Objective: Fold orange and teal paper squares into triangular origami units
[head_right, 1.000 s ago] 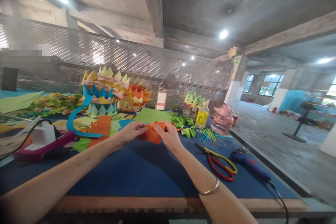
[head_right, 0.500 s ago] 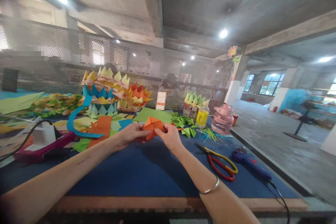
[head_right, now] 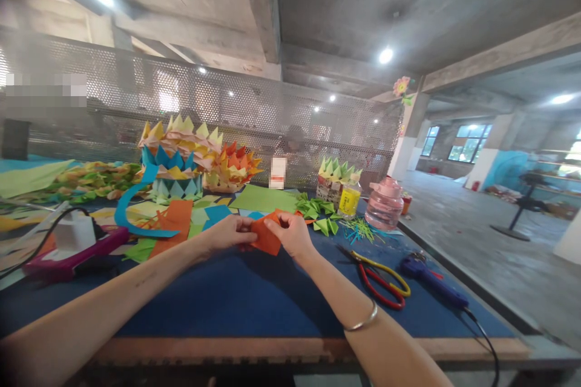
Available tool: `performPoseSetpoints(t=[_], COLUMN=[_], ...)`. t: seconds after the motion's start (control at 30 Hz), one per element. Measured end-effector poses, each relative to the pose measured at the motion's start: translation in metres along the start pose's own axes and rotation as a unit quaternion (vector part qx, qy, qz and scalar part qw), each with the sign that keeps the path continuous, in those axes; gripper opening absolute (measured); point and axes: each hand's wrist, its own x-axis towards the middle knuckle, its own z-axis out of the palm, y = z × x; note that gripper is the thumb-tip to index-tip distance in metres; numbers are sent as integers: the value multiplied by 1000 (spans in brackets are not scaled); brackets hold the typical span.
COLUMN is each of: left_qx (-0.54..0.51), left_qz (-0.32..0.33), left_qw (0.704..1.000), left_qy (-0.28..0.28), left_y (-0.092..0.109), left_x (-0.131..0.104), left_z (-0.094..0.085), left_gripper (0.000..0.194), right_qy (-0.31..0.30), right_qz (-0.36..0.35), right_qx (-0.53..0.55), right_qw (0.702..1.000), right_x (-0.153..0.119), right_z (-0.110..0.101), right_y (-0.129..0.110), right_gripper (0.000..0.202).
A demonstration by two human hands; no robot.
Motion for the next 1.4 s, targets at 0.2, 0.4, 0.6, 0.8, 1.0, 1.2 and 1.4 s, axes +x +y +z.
performPoseSetpoints(t=[0.2,0.4,0.6,0.8,1.0,1.2,1.4], left_qx=[11,92,162,204,225,232,222], left_qz=[96,184,233,251,252,246,206], left_qw=[995,977,956,925,916,921,942], left_qy=[40,50,75,198,216,195,148], left_y=[12,13,10,4,4,7,13], left_x=[-2,-3,-4,-1,-2,-4,-6], left_z=[-3,-1,2,-8,-9,-6,-4], left_gripper=[31,22,19,20,21,20,19], right_qy=[19,10,-10,-62,-73,-67,-55], right_qz=[14,32,56,95,109,105,93], right_qx=[25,54,85,106,123,110,82], right_qw=[999,998,995,988,984,986,991], right_x=[1,0,-3,-5,-4,-4,-4], right_z=[-4,-4,-2,-2,-2,-2,-3], right_y=[0,-2,-6,-10,-9,-6,-5], right_gripper=[26,28,28,24,24,24,23])
